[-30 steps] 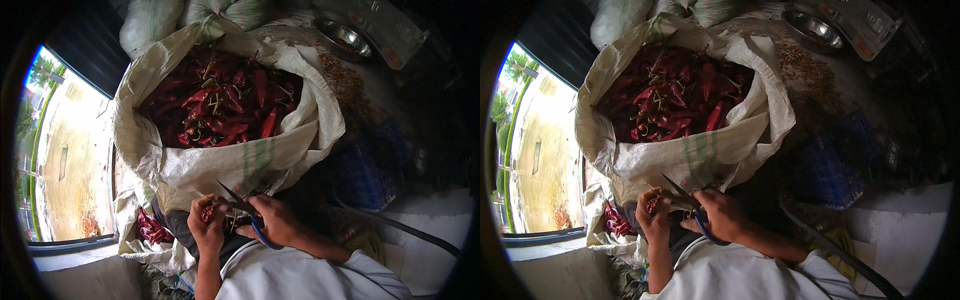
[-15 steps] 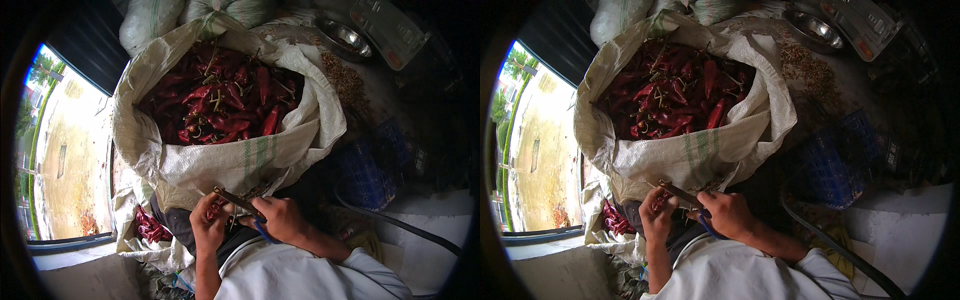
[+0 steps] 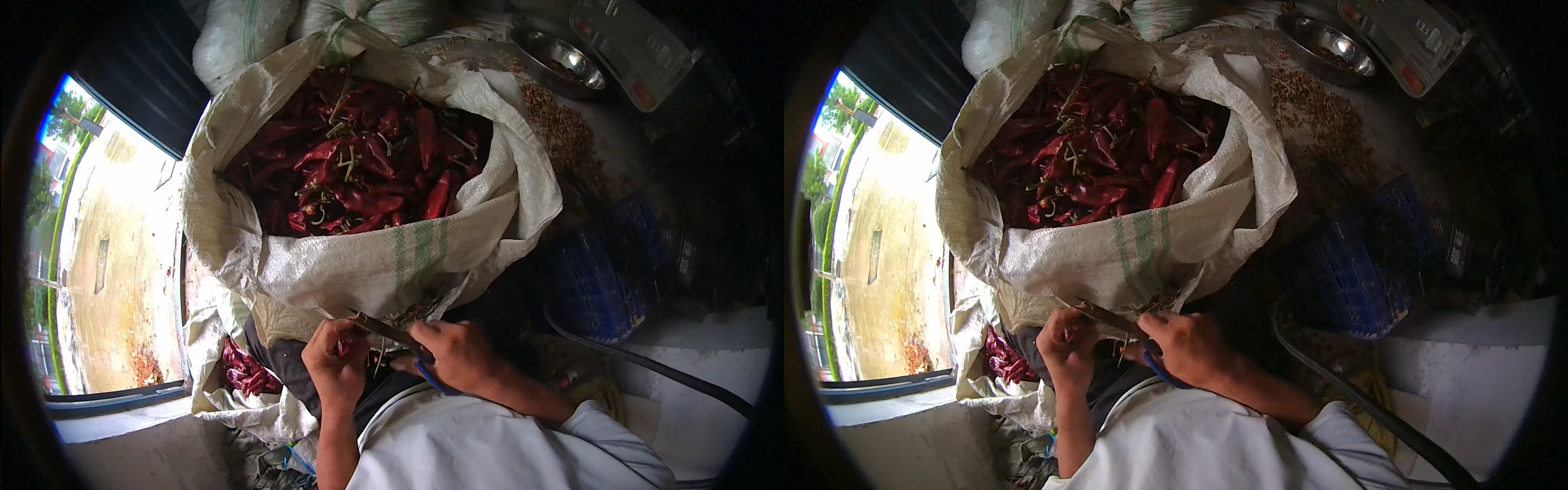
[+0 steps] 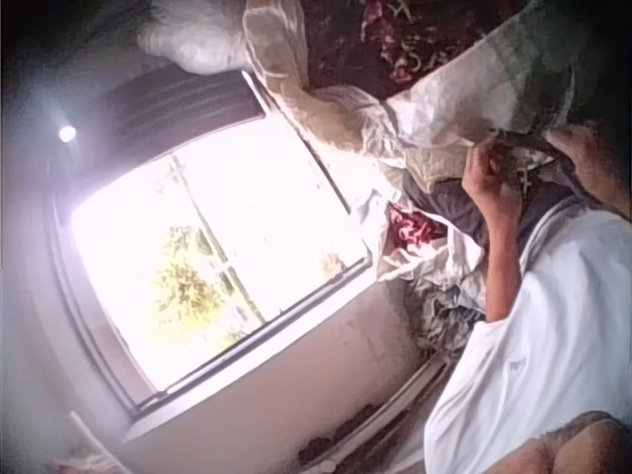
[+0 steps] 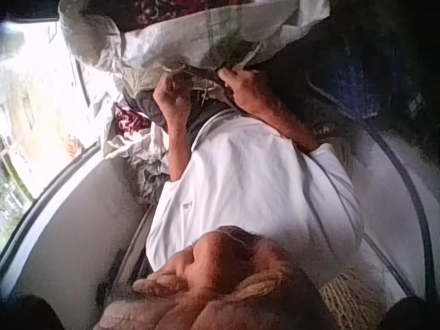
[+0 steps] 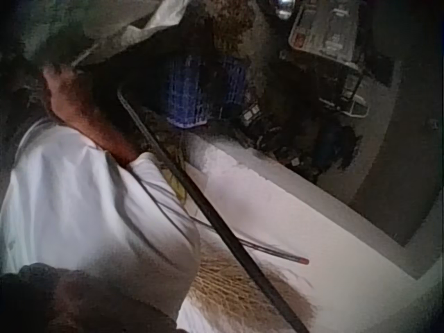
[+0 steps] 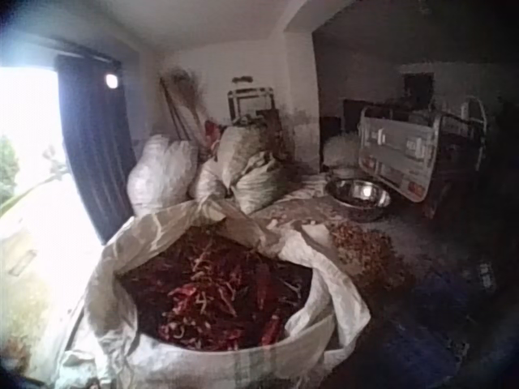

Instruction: The person sits on the floor with a sack of dried red chilies on their lap and uses scissors to trim the stems from individual chilies. The trimmed stems are discarded onto the floor while the chilies remain in the sack.

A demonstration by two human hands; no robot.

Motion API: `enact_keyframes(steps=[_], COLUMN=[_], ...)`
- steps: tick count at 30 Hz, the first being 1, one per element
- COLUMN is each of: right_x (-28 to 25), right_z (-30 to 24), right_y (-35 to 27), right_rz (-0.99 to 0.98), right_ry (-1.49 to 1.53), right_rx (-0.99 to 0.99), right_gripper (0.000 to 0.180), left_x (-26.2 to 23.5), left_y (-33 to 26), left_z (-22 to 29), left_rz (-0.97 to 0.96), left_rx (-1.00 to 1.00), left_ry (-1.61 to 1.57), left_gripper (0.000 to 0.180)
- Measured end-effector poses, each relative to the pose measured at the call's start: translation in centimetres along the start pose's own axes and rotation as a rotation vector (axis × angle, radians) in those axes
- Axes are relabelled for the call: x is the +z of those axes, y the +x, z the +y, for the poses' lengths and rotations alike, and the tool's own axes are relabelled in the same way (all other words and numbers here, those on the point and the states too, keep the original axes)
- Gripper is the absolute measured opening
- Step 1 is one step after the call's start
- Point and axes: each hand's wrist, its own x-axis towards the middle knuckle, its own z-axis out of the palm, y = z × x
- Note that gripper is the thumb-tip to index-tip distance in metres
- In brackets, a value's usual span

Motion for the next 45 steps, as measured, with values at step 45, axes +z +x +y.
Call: enact_keyframes(steps=[45], right_x=[5.0], right_z=[3.7], right_y=[-2.3], right_rz=[-0.479], right_ry=[1.037], right_rx=[0.184], right_gripper=[0.033], left_x=[-3.5], left_y=[23.1], left_z=[0.4], left_rz=[0.075], left_rx=[0.463], left_ry=[0.986], left_gripper=[0.024])
